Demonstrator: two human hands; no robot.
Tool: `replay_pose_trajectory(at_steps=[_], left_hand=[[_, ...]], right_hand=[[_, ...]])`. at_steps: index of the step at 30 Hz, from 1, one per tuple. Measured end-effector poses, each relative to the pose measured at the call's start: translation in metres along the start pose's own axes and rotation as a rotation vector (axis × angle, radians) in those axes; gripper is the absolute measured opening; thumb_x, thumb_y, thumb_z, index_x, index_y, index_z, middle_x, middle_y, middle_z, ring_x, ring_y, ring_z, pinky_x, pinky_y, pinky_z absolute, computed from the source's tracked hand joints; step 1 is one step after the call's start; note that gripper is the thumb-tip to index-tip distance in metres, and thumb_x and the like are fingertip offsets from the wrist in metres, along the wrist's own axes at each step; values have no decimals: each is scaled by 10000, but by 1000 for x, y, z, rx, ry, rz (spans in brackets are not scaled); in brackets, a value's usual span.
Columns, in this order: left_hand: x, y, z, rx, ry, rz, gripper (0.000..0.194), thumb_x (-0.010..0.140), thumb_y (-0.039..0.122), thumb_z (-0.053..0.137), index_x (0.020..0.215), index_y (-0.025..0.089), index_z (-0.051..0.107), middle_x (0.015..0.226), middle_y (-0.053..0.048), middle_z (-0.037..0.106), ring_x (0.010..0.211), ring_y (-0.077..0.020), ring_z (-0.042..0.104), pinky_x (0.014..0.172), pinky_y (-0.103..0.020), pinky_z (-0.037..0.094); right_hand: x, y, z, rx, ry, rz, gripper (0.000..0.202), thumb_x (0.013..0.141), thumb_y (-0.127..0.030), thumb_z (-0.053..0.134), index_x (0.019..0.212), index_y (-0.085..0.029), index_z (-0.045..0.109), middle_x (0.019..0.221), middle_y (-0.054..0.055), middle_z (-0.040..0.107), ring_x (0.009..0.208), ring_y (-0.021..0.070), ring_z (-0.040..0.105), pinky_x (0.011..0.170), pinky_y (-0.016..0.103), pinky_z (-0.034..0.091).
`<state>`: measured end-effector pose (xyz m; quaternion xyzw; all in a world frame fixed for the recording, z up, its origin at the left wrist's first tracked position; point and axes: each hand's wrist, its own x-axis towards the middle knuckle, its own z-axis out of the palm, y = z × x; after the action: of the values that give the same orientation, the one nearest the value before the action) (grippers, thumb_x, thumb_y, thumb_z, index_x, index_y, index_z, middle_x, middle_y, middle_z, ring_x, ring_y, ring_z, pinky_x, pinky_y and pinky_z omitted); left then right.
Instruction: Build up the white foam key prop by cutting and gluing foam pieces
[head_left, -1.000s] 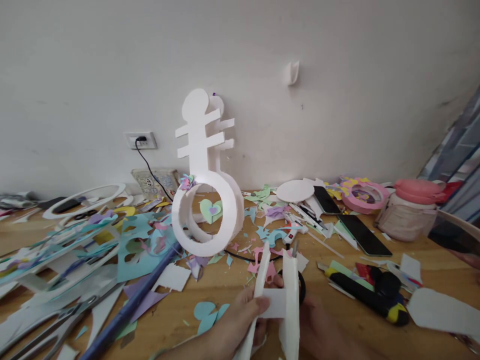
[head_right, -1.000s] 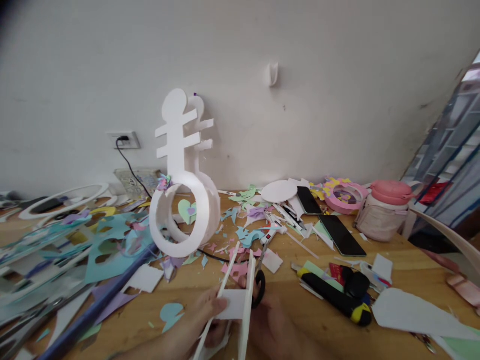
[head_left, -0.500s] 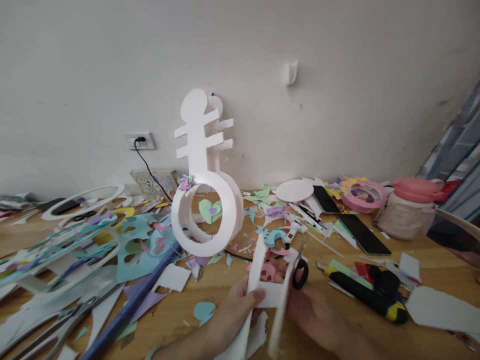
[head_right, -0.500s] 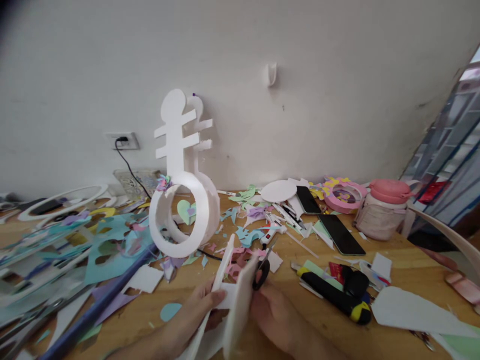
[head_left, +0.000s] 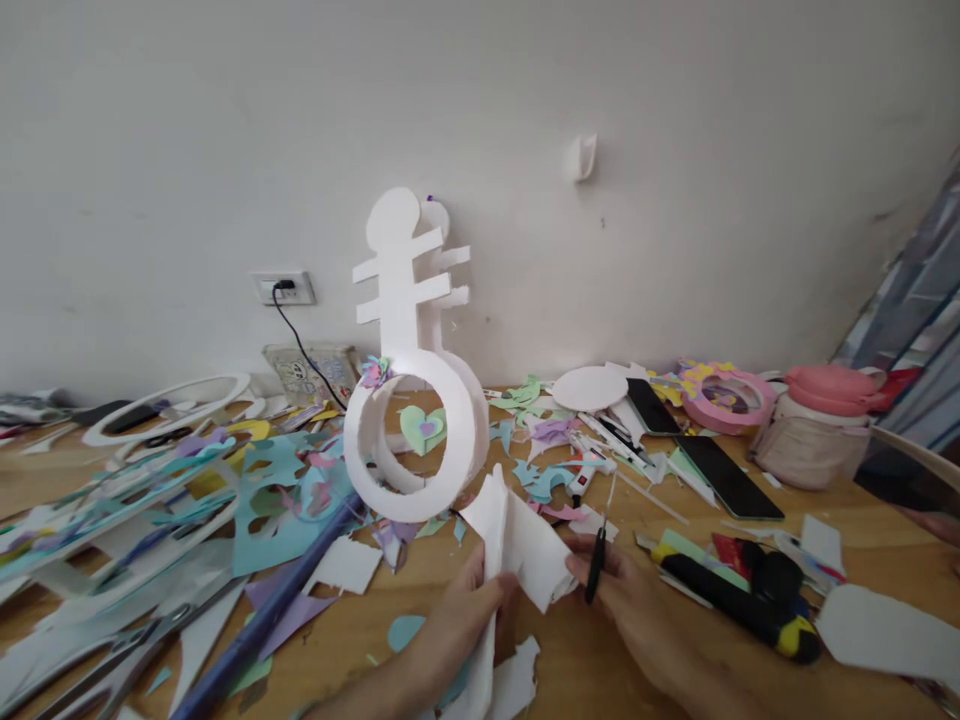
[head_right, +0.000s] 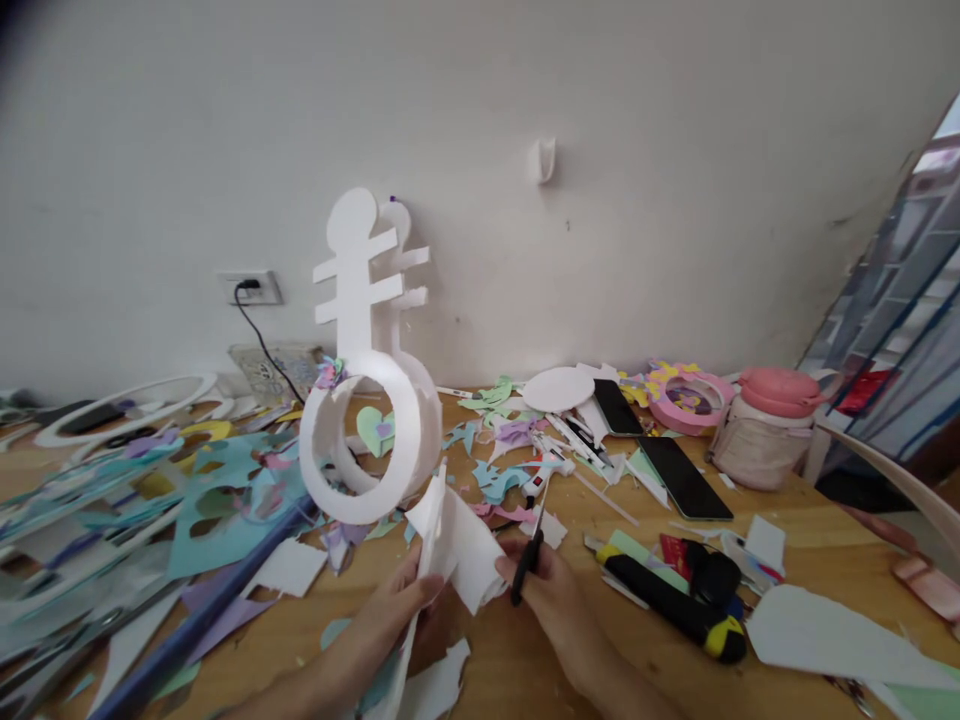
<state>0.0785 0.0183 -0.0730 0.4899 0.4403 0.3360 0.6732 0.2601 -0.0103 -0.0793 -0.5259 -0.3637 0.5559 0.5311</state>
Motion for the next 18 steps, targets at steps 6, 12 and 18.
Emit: replay_pose_trajectory(at_steps=[6, 12, 18], left_hand=[[6, 3, -9, -6, -127, 131, 543, 629, 505, 736, 1060, 208, 589, 858, -21, 668, 947, -261, 600, 906, -359, 433], [5, 2, -7, 96, -174, 175, 566, 664, 584, 698, 1054, 192, 575, 967, -66, 683, 956, -279, 598, 903, -389, 428], [1, 21, -25, 447, -27, 117, 460, 772, 536, 512, 1064, 184, 558, 870, -40, 636, 836, -239, 580, 755, -335, 436]], right_hand=[[2, -23, -14, -6, 190, 28, 386, 400, -413, 875, 614, -192, 642, 574, -23, 609, 572, 146, 525, 566, 265, 411], [-1, -44, -30, 15, 401, -110, 376, 371, -407, 854, 595, -191, 643, 546, -12, 592, 529, 145, 494, 502, 272, 393], [8, -55, -87, 37, 761, -439, 336, 659, -542, 638, 817, -302, 466, 684, -17, 550, 637, 210, 540, 548, 346, 436]])
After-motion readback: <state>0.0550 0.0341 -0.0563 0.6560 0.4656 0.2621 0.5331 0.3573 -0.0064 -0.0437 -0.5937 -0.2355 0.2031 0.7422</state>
